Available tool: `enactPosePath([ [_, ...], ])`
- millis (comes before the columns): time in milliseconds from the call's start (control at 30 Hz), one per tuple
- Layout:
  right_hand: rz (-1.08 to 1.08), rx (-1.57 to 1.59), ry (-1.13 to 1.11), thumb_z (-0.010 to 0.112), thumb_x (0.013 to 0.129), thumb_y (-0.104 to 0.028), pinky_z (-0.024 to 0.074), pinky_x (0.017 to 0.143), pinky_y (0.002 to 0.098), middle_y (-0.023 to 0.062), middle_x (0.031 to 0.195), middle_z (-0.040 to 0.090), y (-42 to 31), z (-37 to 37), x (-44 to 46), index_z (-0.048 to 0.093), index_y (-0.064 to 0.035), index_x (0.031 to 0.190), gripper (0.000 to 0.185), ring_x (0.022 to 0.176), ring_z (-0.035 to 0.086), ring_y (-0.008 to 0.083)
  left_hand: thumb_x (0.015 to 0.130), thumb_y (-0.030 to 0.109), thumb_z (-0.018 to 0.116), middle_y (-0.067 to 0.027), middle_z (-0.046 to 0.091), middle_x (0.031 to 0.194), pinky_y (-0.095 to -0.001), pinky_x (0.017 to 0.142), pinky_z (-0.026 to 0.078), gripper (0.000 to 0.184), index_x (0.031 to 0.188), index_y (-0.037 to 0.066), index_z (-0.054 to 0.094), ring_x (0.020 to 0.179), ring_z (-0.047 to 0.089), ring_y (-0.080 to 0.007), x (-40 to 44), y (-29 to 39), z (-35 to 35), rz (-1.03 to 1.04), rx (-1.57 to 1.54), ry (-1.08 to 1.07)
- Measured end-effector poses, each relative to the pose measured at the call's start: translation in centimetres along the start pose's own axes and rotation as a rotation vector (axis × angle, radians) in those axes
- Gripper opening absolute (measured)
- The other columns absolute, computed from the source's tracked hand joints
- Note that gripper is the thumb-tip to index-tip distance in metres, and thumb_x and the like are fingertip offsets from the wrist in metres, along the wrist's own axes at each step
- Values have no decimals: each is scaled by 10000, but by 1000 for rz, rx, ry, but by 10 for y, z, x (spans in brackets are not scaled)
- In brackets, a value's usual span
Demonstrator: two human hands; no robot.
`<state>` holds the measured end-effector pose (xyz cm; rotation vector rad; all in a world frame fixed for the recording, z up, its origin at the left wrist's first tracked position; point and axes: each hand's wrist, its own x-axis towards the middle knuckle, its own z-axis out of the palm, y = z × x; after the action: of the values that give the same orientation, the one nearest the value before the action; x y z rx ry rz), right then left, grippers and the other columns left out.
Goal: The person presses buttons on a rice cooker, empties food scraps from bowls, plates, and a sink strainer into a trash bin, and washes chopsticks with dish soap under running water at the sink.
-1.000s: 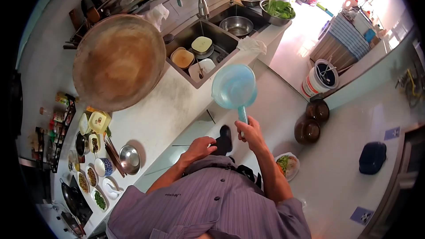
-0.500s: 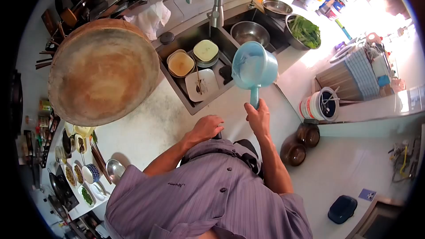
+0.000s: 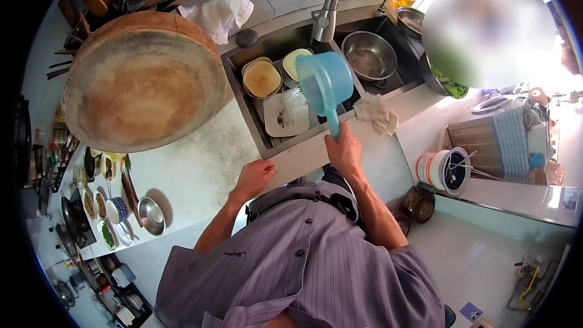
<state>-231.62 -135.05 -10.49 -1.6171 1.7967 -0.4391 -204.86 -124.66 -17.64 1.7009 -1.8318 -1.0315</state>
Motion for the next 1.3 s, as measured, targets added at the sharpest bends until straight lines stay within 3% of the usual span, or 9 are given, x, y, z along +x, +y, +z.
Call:
enactPosePath([
  [200,-416,-165,131,667,869,-136,528,792,505,204,1105,639,44,-7,24,490,-67,1351,517,963,653,416,902,220,627,-151,707,956,-442,824,533,208,966,40,708,928,673,-355,30,34,29,-41,4,46],
  [400,-538,-297,168,665,838,-92,535,673,468,116,938,603,78,-43,34,494,-121,1358,548,887,652,334,905,223,644,-178,710,998,-447,845,531,243,1018,18,712,962,672,-370,78,87,55,16,10,-37],
  [667,-438,-208,366,718,795,-71,526,730,435,103,954,606,119,-83,27,535,-98,1339,575,878,641,321,882,179,681,-179,714,1012,-431,832,541,225,1026,11,718,953,680,-373,112,121,83,196,77,-138],
  [733,-380,-97,404,721,804,-78,520,724,441,109,927,590,123,-86,18,524,-107,1340,572,873,634,320,877,176,691,-175,719,1022,-423,833,543,227,1029,10,721,950,685,-364,114,124,89,216,73,-152],
  [867,-293,281,493,750,806,-96,543,792,419,168,1137,649,133,-85,-5,538,-85,1362,596,982,660,370,873,175,700,-169,724,1023,-414,832,545,232,1036,12,722,945,689,-354,115,123,96,230,91,-288],
  [1000,62,747,480,717,858,-107,524,740,337,89,966,658,149,-84,-34,561,-29,1341,513,850,652,198,871,178,707,-163,725,1003,-417,819,547,223,1018,11,721,923,693,-349,118,122,101,311,141,-400],
  [1067,217,1192,428,695,899,-153,441,555,266,3,824,586,153,-109,-59,616,-21,1239,373,661,530,67,868,178,712,-163,726,993,-421,815,547,217,1005,10,720,916,694,-350,119,124,104,351,111,-464],
  [1200,189,1583,584,679,915,-144,440,530,268,-8,813,567,207,-149,-104,596,-69,1200,306,633,548,94,861,175,721,-168,726,983,-424,812,548,217,1002,10,721,915,693,-355,126,125,121,468,135,-526],
  [1300,325,1517,765,677,923,-181,458,528,267,7,813,567,245,-165,-125,573,-73,1131,256,619,557,115,865,171,725,-163,730,976,-403,784,554,231,1034,13,721,891,700,-339,132,143,132,510,145,-549],
])
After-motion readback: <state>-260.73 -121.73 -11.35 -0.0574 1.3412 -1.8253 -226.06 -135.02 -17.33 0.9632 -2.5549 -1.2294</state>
